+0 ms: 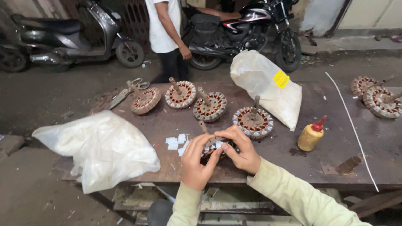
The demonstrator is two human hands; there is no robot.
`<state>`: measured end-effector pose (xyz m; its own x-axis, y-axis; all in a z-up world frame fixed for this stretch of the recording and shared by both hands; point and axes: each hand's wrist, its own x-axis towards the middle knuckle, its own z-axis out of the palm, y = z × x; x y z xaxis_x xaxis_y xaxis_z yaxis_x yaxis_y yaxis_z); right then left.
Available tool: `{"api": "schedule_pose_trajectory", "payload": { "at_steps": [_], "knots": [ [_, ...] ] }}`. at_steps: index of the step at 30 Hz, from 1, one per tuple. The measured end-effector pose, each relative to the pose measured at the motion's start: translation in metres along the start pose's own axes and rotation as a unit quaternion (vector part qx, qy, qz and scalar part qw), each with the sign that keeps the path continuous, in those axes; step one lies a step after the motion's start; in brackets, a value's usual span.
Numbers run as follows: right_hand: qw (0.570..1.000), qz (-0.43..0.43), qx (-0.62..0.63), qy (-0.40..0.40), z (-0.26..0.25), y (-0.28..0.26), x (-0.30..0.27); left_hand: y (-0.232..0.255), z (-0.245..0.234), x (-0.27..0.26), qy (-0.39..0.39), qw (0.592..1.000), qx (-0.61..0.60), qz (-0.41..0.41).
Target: The person cuts small white rectangular pieces from a strip using shears and inserts them into slots on circular copper-wound motor stators. The person repeats this process across multiple stators placed on a metal workbench.
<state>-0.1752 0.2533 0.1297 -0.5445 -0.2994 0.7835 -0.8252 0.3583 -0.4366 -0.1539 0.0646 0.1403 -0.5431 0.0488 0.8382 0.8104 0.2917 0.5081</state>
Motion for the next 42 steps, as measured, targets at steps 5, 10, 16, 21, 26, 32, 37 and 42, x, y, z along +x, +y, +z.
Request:
{"api": "schedule_pose_trajectory", "payload": {
  "at_steps": [5, 10, 16, 21, 26, 32, 37, 42],
  "knots": [
    [1.0, -0.002, 0.024, -0.006, -0.004, -0.001, 0.001, -0.007, 0.007, -0.003, 0.004, 1.0, 0.002, -0.006],
    [0.999, -0.011, 0.037, 0.003, -0.001, -0.002, -0.001, -0.01, 0.006, -0.008, 0.003, 1.0, 0.008, -0.006],
    [0.999, 0.013, 0.041, 0.009, -0.003, -0.007, -0.001, -0.009, 0.007, -0.007, -0.001, 1.0, -0.003, -0.013],
    [0.999, -0.013, 0.046, 0.007, -0.002, -0.011, -0.003, -0.015, 0.002, -0.014, -0.02, 0.999, -0.017, -0.023],
    [0.998, -0.01, 0.062, 0.003, -0.004, -0.015, -0.003, -0.018, 0.004, -0.019, -0.015, 0.999, -0.01, -0.038],
    [0.998, 0.001, 0.064, 0.008, -0.004, -0.016, -0.003, -0.026, 0.01, -0.024, 0.009, 0.999, -0.001, -0.04],
    [0.998, -0.011, 0.053, 0.016, -0.004, -0.015, -0.004, -0.036, 0.013, -0.029, 0.017, 1.0, 0.003, -0.017],
    [0.998, -0.014, 0.054, 0.015, -0.005, -0.016, -0.004, -0.049, 0.011, -0.033, -0.012, 1.0, 0.018, -0.011]
  ]
}}
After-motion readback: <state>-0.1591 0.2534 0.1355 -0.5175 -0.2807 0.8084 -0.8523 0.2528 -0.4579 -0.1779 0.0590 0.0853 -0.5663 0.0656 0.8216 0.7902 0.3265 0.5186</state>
